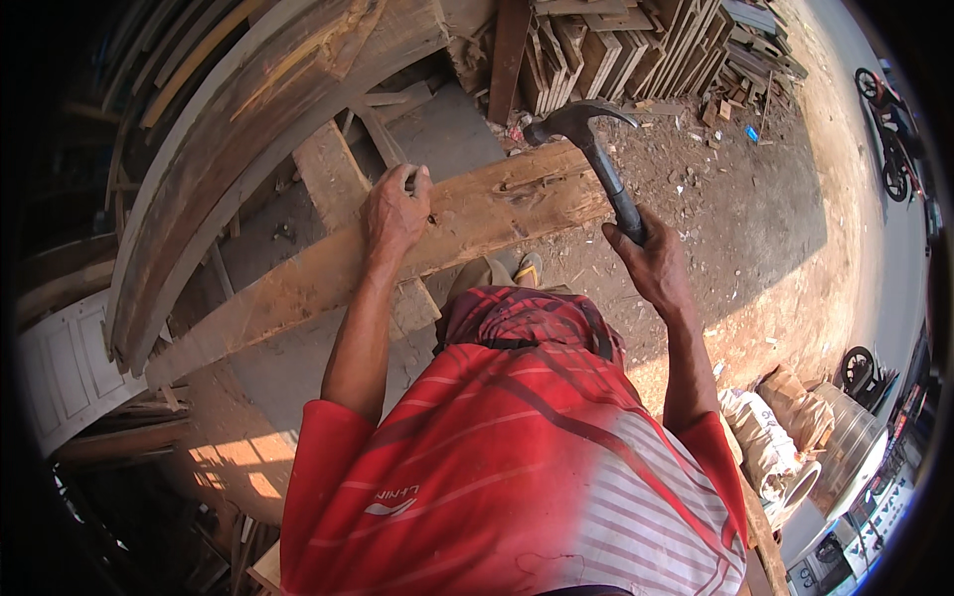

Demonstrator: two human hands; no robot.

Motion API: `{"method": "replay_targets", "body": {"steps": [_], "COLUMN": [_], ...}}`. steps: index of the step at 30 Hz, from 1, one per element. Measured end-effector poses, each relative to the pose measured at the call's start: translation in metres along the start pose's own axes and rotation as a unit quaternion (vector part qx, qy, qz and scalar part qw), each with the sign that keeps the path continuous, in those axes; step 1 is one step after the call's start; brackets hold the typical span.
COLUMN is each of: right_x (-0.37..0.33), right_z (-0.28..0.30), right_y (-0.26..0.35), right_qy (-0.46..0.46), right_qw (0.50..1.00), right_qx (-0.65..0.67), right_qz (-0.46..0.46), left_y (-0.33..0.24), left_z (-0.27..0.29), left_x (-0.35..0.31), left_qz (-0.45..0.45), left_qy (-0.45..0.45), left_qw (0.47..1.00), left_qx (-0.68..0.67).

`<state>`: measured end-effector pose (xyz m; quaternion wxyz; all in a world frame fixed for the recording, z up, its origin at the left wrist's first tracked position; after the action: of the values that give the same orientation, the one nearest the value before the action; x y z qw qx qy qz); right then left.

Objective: The person uses a hammer to pry and remove nails from a wooden plank. They repeatedly strike and lever the hammer to extract nails, then lift the plank to inspect the underside.

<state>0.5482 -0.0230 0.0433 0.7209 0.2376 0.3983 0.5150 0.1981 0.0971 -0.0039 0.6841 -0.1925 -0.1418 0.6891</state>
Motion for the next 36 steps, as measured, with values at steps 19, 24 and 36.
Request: {"method": "replay_targets", "body": {"steps": [19,24,36], "right_x": [0.027,0.044,0.014], "right_z": [0.060,0.075,0.039], "right_y": [0.070,0.079,0.029], "right_qy": [0.023,-0.023,0.021], "right_qw": [0.972,0.977,0.983], "right_qx": [-0.194,-0.175,-0.170], "right_qz": [0.128,0.119,0.064], "left_y": [-0.003,0.000,0.000], "left_z": [0.002,0.001,0.002], "left_x": [-0.002,0.000,-0.001], "left_qz": [0.023,0.003,-0.005], "left_qy": [0.023,0.013,-0.004], "left_qw": [0.999,1.000,1.000], "left_qx": [0.020,0.013,-0.020]}}
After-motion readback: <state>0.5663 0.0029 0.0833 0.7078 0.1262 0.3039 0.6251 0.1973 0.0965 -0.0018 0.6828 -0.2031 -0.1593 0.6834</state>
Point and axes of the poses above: each hand's wrist, its own x-axis towards the middle knuckle, its own z-axis out of the back of the hand, y = z × x, the point moved 8 cm from there along x, towards the middle knuckle, and after that the axes turned 2 degrees about x, right-handed, at the moved point
